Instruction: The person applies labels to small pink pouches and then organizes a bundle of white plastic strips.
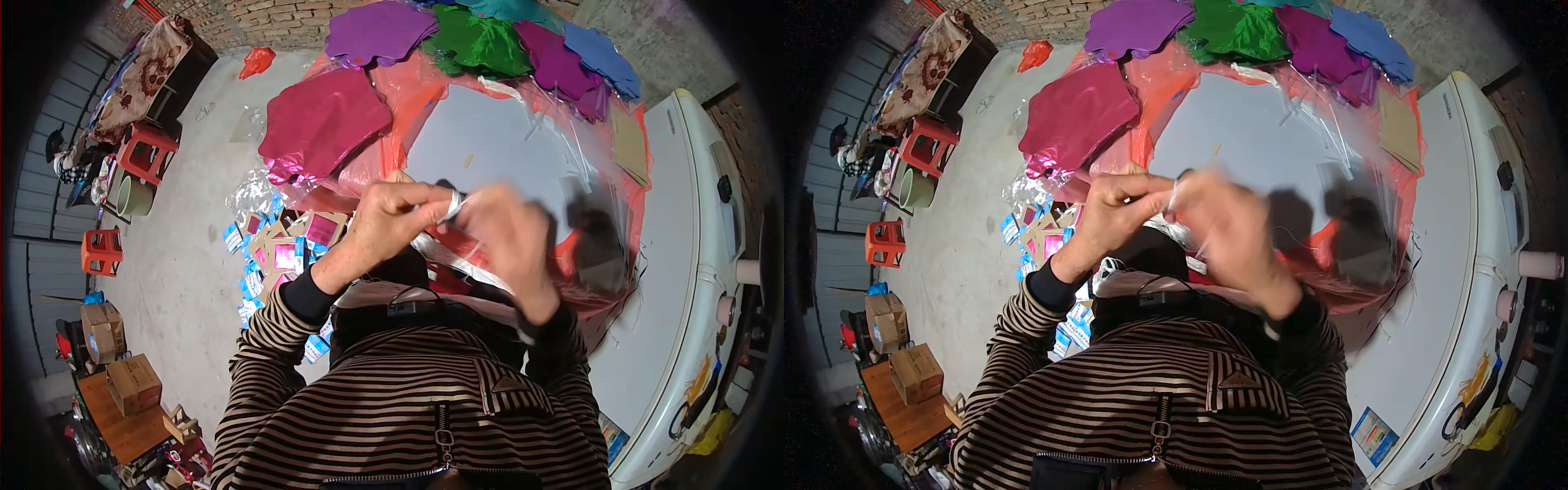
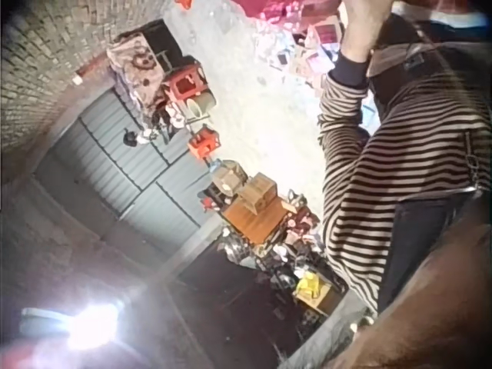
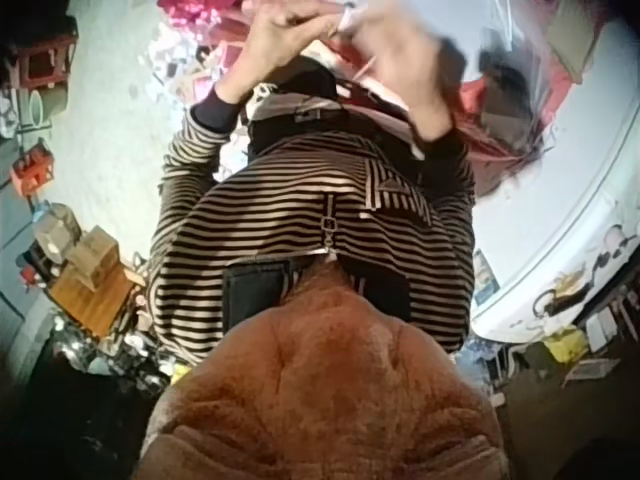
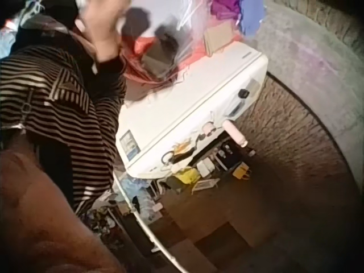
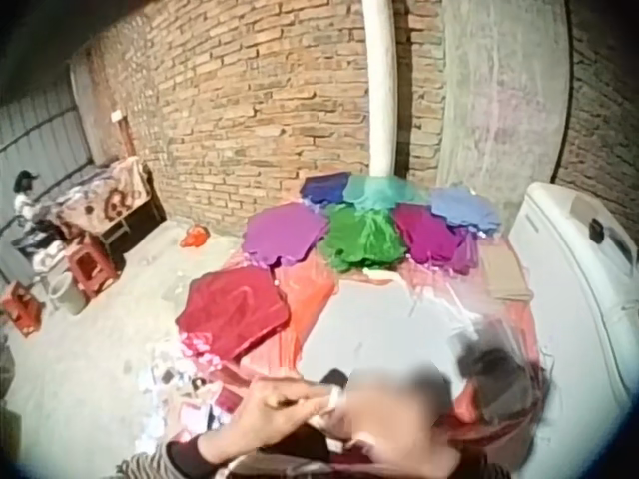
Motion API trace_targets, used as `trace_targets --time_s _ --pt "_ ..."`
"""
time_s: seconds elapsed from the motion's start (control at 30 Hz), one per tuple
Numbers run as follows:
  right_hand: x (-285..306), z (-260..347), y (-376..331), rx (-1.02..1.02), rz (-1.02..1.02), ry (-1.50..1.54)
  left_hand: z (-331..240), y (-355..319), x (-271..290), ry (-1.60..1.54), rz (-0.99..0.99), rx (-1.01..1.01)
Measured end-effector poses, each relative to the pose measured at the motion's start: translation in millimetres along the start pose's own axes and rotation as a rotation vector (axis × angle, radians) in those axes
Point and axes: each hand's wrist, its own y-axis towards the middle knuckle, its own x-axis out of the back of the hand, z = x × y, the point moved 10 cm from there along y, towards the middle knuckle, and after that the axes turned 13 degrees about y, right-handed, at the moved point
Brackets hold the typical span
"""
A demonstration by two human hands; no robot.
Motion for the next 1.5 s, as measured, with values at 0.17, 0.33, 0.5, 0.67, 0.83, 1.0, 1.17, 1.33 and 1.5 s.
trace_targets --time_s 0.17,0.33,0.5,0.67,0.83,1.0,1.17,1.33,1.5 --pt "11.4 -41.4 6.2 -0.289 0.000 -0.213 -2.8 5.8 10.4 0.055 -0.098 -0.055" --pt "34.7 -39.4 16.7 -0.276 -0.128 -0.066 3.6 -2.8 -4.7 0.061 0.028 -0.056" --pt "-30.9 -60.8 -27.8 -0.182 0.257 -0.012 7.5 7.7 3.5 -0.057 -0.045 -0.028" --pt "10.9 -33.0 2.4 -0.218 -0.090 0.009 6.9 -4.7 -1.3 -0.071 0.017 -0.017" --pt "-0.6 -26.7 0.7 -0.166 0.019 0.014 32.2 0.5 -4.8 -0.159 0.045 0.099" --pt "22.7 -83.2 -4.9 -0.401 -0.037 -0.244 24.0 -3.8 -7.8 -0.108 0.079 0.115" --pt "-24.1 -24.2 -14.4 -0.143 0.180 -0.036 39.3 -12.9 -10.1 -0.170 0.077 0.170" --pt "23.7 -69.2 -13.4 -0.382 -0.142 -0.109 31.7 -9.3 -10.8 -0.120 0.041 0.100" --pt "20.2 -47.3 -5.5 -0.329 -0.038 -0.199 47.6 -19.5 -19.2 -0.185 0.088 0.095"
